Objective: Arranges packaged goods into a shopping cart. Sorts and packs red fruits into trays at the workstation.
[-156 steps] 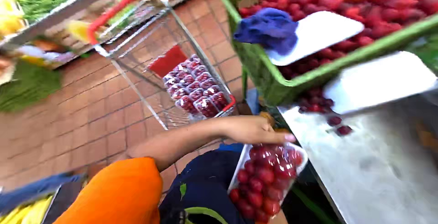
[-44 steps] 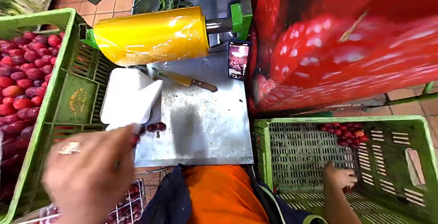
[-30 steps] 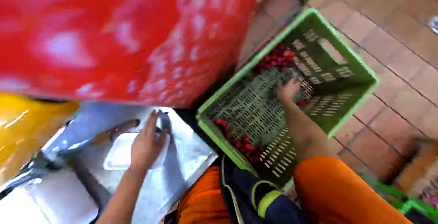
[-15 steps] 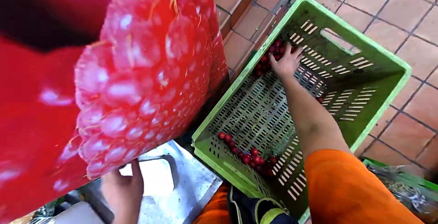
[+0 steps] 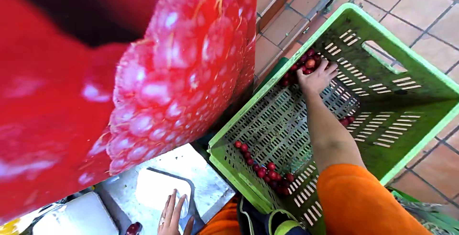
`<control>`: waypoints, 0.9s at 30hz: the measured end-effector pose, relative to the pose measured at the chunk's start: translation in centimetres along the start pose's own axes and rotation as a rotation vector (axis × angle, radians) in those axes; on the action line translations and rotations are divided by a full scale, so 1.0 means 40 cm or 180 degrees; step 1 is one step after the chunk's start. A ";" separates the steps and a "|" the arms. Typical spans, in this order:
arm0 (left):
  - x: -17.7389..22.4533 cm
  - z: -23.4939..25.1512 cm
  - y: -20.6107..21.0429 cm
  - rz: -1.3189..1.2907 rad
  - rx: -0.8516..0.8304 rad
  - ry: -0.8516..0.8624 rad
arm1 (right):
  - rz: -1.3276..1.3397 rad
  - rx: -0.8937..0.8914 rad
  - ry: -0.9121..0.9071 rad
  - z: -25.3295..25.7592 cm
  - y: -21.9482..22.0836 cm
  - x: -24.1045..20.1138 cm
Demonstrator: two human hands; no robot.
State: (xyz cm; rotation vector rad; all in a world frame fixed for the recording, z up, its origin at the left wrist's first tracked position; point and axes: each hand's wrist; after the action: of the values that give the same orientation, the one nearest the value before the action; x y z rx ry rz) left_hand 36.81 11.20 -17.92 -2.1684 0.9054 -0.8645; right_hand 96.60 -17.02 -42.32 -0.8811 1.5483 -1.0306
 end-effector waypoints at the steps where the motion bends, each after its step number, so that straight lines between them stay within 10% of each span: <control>1: -0.001 -0.004 0.005 -0.0046 0.0012 0.0003 | -0.0036 0.0061 -0.0064 -0.013 0.001 0.008; 18: -0.019 -0.011 0.022 -0.0188 0.0181 -0.0096 | 0.0183 -0.0733 0.0525 -0.006 -0.015 0.007; 27: -0.014 -0.010 0.037 0.0001 0.0333 -0.0177 | 0.0263 -0.0339 0.0196 -0.226 -0.027 0.003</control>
State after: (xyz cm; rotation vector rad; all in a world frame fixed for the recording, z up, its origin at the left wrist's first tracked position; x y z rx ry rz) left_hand 35.65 10.66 -18.97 -2.0919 0.8152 -0.8286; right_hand 87.75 -15.93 -40.45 -0.8575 1.6903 -0.9308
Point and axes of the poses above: each hand's wrist, its own z-axis towards the middle knuckle, its own y-axis out of the palm, x = y × z, and after that the axes turned 13 degrees about -x, right-handed
